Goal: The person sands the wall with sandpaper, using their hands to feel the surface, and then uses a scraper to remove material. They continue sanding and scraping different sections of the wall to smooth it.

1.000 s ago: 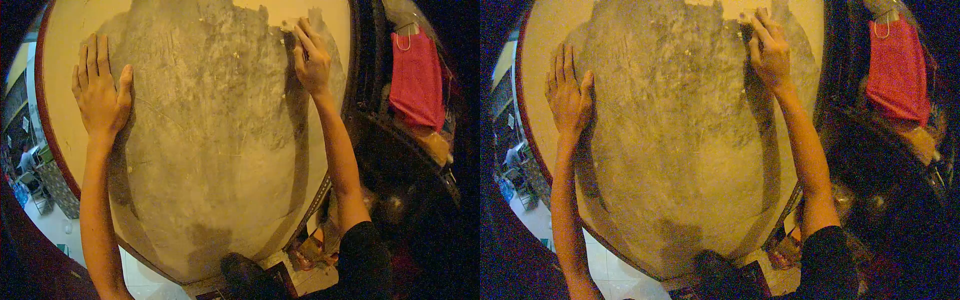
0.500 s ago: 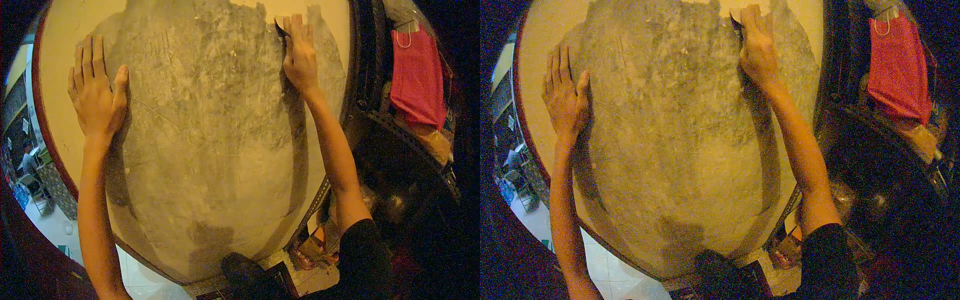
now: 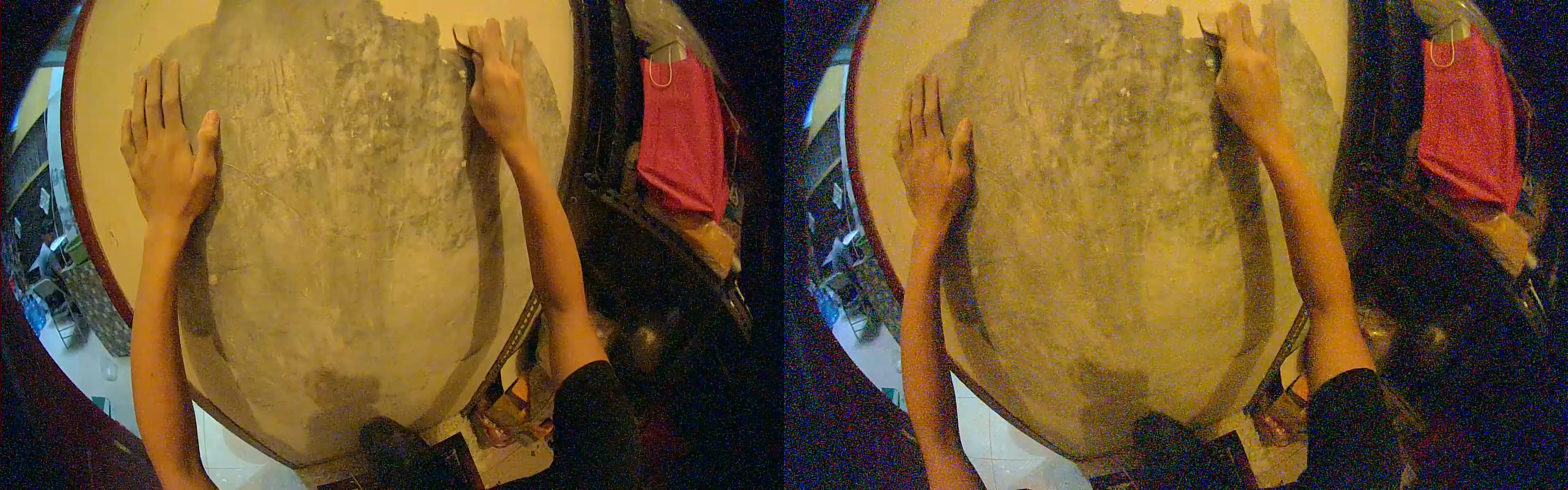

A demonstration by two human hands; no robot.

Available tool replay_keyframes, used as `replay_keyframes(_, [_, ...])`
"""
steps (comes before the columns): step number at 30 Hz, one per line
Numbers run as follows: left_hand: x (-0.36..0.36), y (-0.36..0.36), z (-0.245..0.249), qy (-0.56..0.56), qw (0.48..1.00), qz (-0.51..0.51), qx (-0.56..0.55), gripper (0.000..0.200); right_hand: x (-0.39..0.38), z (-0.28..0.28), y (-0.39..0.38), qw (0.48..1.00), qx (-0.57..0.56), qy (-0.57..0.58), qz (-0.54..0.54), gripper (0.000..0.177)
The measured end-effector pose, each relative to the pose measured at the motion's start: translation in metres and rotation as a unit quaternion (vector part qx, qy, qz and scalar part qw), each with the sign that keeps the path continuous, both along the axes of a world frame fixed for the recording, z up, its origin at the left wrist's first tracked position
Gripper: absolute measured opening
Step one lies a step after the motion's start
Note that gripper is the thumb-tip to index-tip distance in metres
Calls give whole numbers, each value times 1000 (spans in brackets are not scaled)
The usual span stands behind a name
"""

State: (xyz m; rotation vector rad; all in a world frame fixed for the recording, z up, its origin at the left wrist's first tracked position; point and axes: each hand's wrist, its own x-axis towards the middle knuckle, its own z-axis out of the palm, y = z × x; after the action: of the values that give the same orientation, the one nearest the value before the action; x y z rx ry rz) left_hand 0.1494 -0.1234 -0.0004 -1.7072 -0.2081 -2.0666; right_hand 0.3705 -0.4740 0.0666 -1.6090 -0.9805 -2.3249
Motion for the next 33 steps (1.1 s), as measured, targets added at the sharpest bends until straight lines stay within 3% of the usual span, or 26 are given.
replay_keyframes(2, [0, -1, 0, 0, 1000, -2, -1, 70, -3, 1, 5, 1000, 9, 22, 6, 57])
replay_keyframes(5, [2, 3, 0, -8, 1000, -3, 9, 70, -14, -24, 8, 994, -7, 17, 107, 58])
replay_keyframes(7, [1, 3, 0, -2, 1000, 3, -3, 70, -6, -39, 2, 998, -11, 46, 28, 57])
replay_keyframes(11, [-1, -2, 0, 7, 1000, -2, -13, 71, 4, -11, -2, 1000, 3, -19, -20, 56])
replay_keyframes(13, [1, -1, -1, 2, 1000, 5, -8, 71, 4, 6, -1, 994, 38, -35, -95, 55])
replay_keyframes(16, [2, 0, 0, -1, 1000, -4, -2, 71, -2, -14, 0, 998, 9, 56, -26, 50])
replay_keyframes(20, [0, 0, -1, 5, 1000, -1, -10, 71, -7, -41, 0, 999, -20, 45, 2, 50])
replay_keyframes(25, [4, -2, -2, 12, 1000, -6, -20, 73, 9, 14, -9, 995, 34, -39, -80, 65])
replay_keyframes(28, [-4, 1, -23, 44, 994, -89, -45, 69, 11, 5, -25, 993, 11, 119, -4, 60])
replay_keyframes(30, [-34, -22, -62, 96, 959, -236, -129, 60, -1, -54, -34, 983, -5, 179, 47, 52])
replay_keyframes(32, [-66, -35, -133, 76, 936, -319, -125, 47, -24, -141, -38, 960, -24, 254, 113, 45])
replay_keyframes(33, [-85, -36, -188, 147, 891, -338, -267, 45, -39, -186, -35, 940, -41, 301, 156, 42])
